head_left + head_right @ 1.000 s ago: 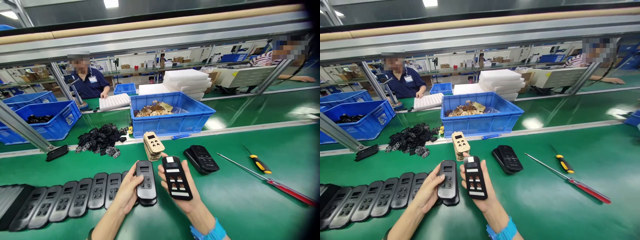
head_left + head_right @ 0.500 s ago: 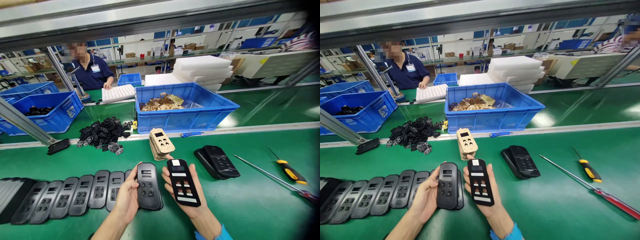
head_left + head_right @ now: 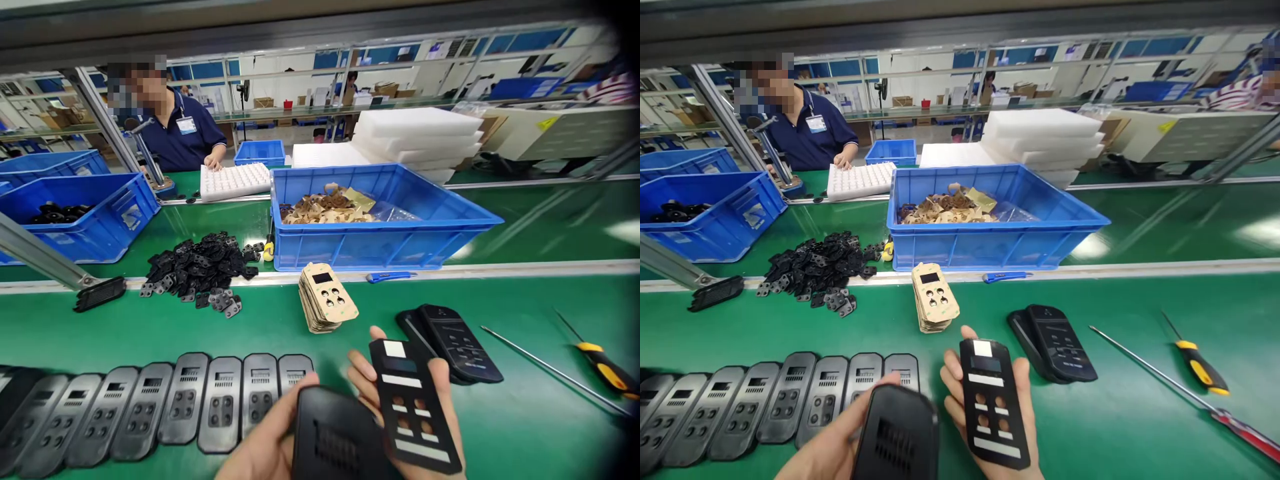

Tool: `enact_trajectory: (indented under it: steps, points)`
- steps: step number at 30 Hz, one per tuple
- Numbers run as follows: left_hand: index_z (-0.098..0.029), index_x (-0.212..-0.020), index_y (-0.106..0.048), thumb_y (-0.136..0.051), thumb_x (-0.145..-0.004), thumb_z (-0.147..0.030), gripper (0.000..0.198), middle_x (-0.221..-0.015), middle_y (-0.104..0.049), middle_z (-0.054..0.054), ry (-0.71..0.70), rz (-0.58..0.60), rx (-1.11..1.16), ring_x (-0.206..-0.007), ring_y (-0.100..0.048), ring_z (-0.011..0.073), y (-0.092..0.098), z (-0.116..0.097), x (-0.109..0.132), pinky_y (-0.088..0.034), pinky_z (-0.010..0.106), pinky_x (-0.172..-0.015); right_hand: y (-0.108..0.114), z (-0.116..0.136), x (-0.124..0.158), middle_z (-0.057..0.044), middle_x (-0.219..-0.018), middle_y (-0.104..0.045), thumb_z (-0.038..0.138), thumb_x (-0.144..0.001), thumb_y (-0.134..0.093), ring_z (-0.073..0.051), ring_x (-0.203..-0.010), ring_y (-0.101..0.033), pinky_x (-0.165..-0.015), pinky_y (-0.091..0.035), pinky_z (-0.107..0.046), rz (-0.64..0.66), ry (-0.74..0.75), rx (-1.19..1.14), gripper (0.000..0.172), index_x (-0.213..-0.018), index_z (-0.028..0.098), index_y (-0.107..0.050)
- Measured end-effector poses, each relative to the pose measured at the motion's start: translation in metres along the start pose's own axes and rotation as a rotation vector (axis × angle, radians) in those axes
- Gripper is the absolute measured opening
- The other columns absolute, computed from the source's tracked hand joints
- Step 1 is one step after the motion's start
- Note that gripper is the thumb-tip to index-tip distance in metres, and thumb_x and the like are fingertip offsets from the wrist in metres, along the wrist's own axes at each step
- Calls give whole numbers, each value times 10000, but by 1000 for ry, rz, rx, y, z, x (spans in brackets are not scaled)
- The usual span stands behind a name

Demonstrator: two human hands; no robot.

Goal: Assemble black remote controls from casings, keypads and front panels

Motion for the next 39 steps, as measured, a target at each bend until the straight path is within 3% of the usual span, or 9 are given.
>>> enact_trajectory:
  steps: [3, 7, 13, 18, 23, 31, 39]
  points:
    - [-292, -1437, -318, -610, -603, -244, 885, -1157, -655, 55, -19, 71, 179, -1043, -605, 286, -1, -12, -6, -451, 406, -892, -2, -2, 0, -31, -727, -539, 612, -682, -684, -102, -541, -404, -417, -377, -177, 3, 2, 55, 546, -1117, 285, -649]
    - [-259, -1438, -317, -554, -655, -111, 831, -1141, -670, 55, -45, -23, 285, -996, -616, 214, 7, -14, -18, -437, 337, -888, -2, -7, 0, -42, -773, -572, 615, -704, -667, -113, -590, -456, -451, -405, -179, 2, -19, 140, 562, -1169, 302, -621]
    - [-195, -1321, -509, -598, -795, -203, 533, -1202, -657, 67, -46, -169, 380, -1215, -511, 238, 17, 0, -26, -336, 368, -1054, 0, -13, 0, -5, -780, -568, 410, -695, -770, -75, -578, -466, -449, -401, -133, -45, -11, 289, 467, -1130, 328, -623]
    - [-189, -1324, -498, -544, -864, -164, 462, -1238, -639, 72, -44, -187, 432, -1231, -506, 209, 16, 1, -26, -326, 351, -1072, 3, -17, -2, 67, -670, -459, 396, -774, -707, -1, -394, -303, -320, -275, -93, -80, 116, 692, 383, -1132, 299, -613]
    - [-193, -1383, -412, -532, -883, -164, 515, -1144, -683, 97, -30, -119, 402, -1121, -595, 237, 10, -1, -26, -383, 415, -1019, 1, -23, 0, 71, -659, -435, 411, -843, -611, -14, -367, -439, -360, -365, -148, 4, 189, 1098, 373, -1185, 263, -584]
    - [-189, -1385, -400, -523, -894, -171, 507, -1095, -694, 98, -23, -121, 388, -1066, -617, 229, 10, 3, -26, -420, 396, -961, 3, -26, -3, 54, -803, -396, 391, -858, -561, 1, -348, -456, -313, -361, -166, 40, 255, 1213, 330, -1174, 295, -585]
    - [-230, -1362, -440, -552, -886, -190, 490, -1095, -691, 71, -30, -93, 376, -1056, -619, 207, 10, 6, -27, -409, 358, -965, 7, -29, -3, 52, -804, -391, 345, -878, -533, -2, -352, -451, -303, -413, -182, 76, 330, 1340, 335, -1203, 283, -586]
Point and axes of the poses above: each hand's wrist, its own x-axis away from the middle knuckle, its own y-axis out of the back of the hand, z = x × y, the point moved 3 cm from there along -x, towards the middle knuckle
